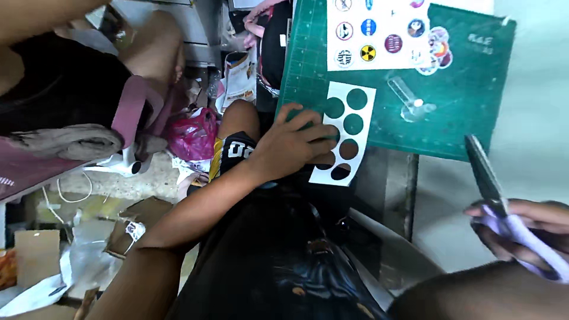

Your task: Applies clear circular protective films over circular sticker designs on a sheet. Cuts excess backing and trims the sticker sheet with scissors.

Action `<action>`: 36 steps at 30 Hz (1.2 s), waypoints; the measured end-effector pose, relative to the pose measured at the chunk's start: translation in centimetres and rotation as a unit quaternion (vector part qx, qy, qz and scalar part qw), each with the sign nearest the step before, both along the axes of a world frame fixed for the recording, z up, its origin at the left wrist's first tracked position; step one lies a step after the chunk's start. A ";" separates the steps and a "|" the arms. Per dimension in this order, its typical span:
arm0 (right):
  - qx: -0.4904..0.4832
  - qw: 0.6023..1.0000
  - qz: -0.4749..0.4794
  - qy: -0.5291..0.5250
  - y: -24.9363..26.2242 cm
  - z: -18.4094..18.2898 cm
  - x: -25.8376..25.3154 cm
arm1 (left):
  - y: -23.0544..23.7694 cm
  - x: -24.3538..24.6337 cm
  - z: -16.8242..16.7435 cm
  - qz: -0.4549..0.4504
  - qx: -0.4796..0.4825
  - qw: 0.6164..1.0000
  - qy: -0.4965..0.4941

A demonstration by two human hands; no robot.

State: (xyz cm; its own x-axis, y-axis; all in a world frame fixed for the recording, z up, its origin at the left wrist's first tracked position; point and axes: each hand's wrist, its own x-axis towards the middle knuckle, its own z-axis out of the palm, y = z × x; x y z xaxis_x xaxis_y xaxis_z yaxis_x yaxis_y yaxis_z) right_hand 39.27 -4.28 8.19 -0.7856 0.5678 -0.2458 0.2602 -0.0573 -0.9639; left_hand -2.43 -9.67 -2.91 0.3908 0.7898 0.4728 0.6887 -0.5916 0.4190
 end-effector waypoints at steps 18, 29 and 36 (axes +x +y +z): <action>0.012 1.000 -0.009 -0.022 1.2 -0.8 -2.7 | -23.0 -20.9 -22.0 0.501 -0.432 0.680 -0.317; -0.002 0.999 -0.009 -0.048 0.7 1.9 -4.0 | -26.7 -20.3 -33.2 0.591 -0.550 0.508 -0.299; 0.169 0.958 -0.202 -0.116 0.5 0.8 -1.3 | -19.3 -20.8 -30.0 0.567 -0.475 0.608 -0.288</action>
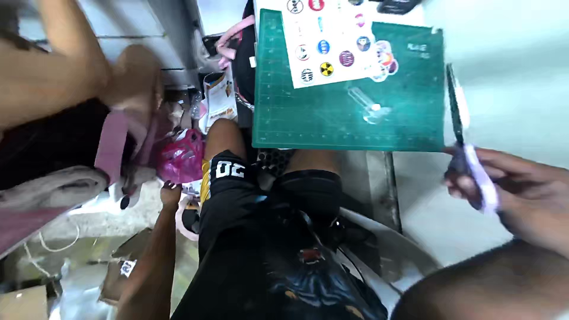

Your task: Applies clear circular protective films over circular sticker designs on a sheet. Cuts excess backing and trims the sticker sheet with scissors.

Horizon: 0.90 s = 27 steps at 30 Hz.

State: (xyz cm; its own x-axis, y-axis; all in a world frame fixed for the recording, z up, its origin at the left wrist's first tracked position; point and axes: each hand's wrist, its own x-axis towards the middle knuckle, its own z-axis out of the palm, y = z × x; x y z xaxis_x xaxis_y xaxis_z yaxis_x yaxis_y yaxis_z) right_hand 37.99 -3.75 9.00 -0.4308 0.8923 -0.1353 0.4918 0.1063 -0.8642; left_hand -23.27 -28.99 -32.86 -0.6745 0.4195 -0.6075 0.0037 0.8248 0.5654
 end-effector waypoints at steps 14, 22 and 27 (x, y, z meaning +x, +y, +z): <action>0.146 0.875 -0.251 -0.388 5.7 -3.2 -4.2 | 32.6 11.3 32.5 -0.394 0.436 0.786 0.193; 0.139 0.870 -0.253 -0.399 6.1 -3.6 -5.6 | 43.4 19.1 34.9 -0.582 0.360 0.689 0.238; 0.225 0.912 -0.175 -0.294 5.6 -3.5 -7.8 | 47.1 20.9 34.4 -0.596 0.270 0.703 0.279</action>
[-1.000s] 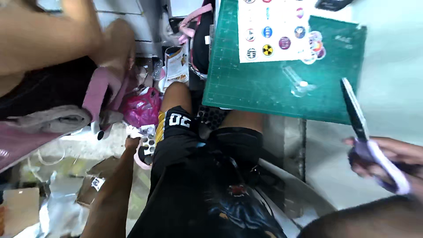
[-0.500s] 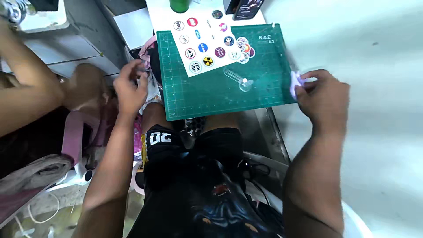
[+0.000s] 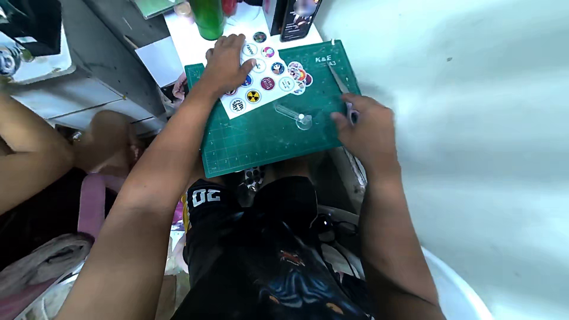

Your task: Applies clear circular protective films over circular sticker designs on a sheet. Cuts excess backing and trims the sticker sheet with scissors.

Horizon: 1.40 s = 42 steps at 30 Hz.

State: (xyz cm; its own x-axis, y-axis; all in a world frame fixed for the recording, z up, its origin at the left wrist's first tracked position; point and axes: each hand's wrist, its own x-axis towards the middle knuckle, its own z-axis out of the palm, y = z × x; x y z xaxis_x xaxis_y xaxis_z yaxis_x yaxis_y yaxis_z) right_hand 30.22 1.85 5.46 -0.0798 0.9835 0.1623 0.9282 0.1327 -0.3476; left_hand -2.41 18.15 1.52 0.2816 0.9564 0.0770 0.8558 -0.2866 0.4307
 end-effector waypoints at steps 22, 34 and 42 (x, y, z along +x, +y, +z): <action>-0.042 0.984 0.153 0.086 0.1 -3.6 -1.5 | -18.0 -7.7 -0.1 0.182 -0.029 0.982 -0.043; -0.079 0.994 -0.070 0.019 0.2 -2.5 -5.8 | -24.0 -7.0 -1.2 0.246 -0.097 0.907 -0.328; -0.097 0.995 0.022 0.015 1.2 -1.7 -6.0 | -26.0 -6.0 -2.1 0.268 -0.056 0.881 -0.386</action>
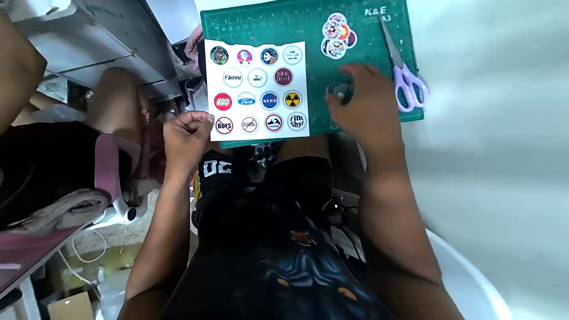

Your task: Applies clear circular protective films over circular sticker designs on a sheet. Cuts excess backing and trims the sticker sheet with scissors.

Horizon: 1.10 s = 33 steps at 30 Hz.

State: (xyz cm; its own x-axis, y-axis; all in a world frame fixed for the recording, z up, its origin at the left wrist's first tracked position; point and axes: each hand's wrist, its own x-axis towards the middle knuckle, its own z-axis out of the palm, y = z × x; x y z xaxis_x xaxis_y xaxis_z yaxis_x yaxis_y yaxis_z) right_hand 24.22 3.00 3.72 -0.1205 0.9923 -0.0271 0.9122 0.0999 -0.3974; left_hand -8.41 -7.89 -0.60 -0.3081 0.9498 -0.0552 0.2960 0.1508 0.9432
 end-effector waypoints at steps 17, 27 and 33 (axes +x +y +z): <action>-0.034 0.998 0.033 -0.033 0.6 0.5 -0.2 | -0.4 1.3 -0.2 0.024 0.023 0.999 0.008; -0.072 0.994 0.075 -0.012 2.2 1.7 0.0 | -1.9 2.4 0.5 -0.002 0.002 1.000 0.028; -0.072 0.993 0.092 -0.008 2.9 0.9 0.0 | -1.9 2.1 -0.3 0.015 0.073 0.969 0.236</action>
